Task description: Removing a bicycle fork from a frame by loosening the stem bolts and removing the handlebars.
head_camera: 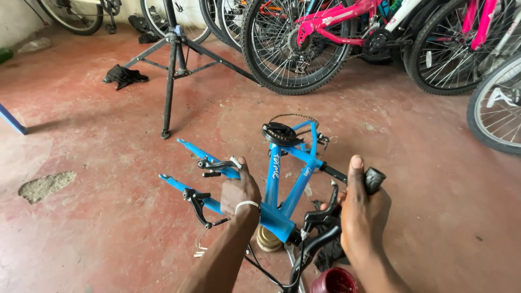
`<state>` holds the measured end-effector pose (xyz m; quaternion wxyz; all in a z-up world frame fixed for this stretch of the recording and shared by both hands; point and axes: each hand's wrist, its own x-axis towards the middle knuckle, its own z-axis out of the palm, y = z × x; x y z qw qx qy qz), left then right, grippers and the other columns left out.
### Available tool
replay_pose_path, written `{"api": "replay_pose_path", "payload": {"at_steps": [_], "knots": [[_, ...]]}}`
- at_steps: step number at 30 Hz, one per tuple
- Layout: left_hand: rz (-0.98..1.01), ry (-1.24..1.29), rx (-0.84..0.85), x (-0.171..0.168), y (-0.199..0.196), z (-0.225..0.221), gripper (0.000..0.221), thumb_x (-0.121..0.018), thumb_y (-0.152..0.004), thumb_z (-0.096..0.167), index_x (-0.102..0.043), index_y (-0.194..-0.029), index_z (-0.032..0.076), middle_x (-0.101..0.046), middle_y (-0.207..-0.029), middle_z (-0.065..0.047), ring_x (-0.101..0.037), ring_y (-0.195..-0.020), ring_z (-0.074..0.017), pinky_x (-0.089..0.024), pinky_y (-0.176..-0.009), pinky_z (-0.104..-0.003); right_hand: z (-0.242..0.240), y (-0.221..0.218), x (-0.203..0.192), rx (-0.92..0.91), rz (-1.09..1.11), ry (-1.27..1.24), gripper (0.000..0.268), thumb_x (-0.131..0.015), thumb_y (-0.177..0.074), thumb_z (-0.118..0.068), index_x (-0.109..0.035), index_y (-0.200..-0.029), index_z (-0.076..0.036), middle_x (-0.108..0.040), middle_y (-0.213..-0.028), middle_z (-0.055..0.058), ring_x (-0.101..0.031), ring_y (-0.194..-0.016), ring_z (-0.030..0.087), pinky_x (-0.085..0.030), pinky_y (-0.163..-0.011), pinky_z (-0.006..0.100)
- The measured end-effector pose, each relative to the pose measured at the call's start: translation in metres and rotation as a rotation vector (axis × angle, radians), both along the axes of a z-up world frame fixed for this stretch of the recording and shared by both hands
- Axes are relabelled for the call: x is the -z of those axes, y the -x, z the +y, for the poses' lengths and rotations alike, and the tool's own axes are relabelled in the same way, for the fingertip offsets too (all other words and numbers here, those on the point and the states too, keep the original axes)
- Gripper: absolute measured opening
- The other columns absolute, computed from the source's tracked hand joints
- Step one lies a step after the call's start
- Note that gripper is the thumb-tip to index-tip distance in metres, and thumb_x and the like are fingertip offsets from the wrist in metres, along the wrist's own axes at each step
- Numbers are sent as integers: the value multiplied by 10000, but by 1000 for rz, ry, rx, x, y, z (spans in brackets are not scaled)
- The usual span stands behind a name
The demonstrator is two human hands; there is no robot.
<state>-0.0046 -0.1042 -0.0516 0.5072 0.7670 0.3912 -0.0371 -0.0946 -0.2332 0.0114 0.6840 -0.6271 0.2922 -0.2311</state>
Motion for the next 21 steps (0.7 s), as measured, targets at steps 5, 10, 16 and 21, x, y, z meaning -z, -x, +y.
{"api": "replay_pose_path", "payload": {"at_steps": [5,10,16,21], "knots": [[9,-77,11,10,7,-18,769,-313,-892,674,-717,-753,34,-691,-823,-179,-656,-780,-348,-459,-724,-448,-26,-14,15,63,153,39,585,-589,-937,-487,-386,-565,-82,-357,-475,54,-525,-377,248,-406,-439,337],[-76,-195,57,33,8,-29,509,-427,-857,501,-711,-733,98,-700,-758,-144,-691,-831,-285,-499,-784,-417,-68,-41,59,67,151,-32,481,-648,-905,-383,-491,-718,31,-469,-565,123,-587,-469,285,-540,-440,413],[-200,-297,86,30,25,-36,438,-443,-855,443,-634,-631,119,-662,-646,-130,-684,-731,-295,-483,-749,-422,-102,-68,119,-21,363,-217,450,-609,-872,-340,-500,-818,94,-532,-698,211,-629,-534,338,-553,-433,538],[-147,-370,147,29,28,-30,507,-400,-844,462,-646,-660,59,-672,-719,-186,-671,-845,-340,-481,-802,-487,-86,-40,103,49,239,-313,280,-707,-793,-187,-481,-733,-32,-483,-621,143,-562,-482,277,-523,-462,434]]}}
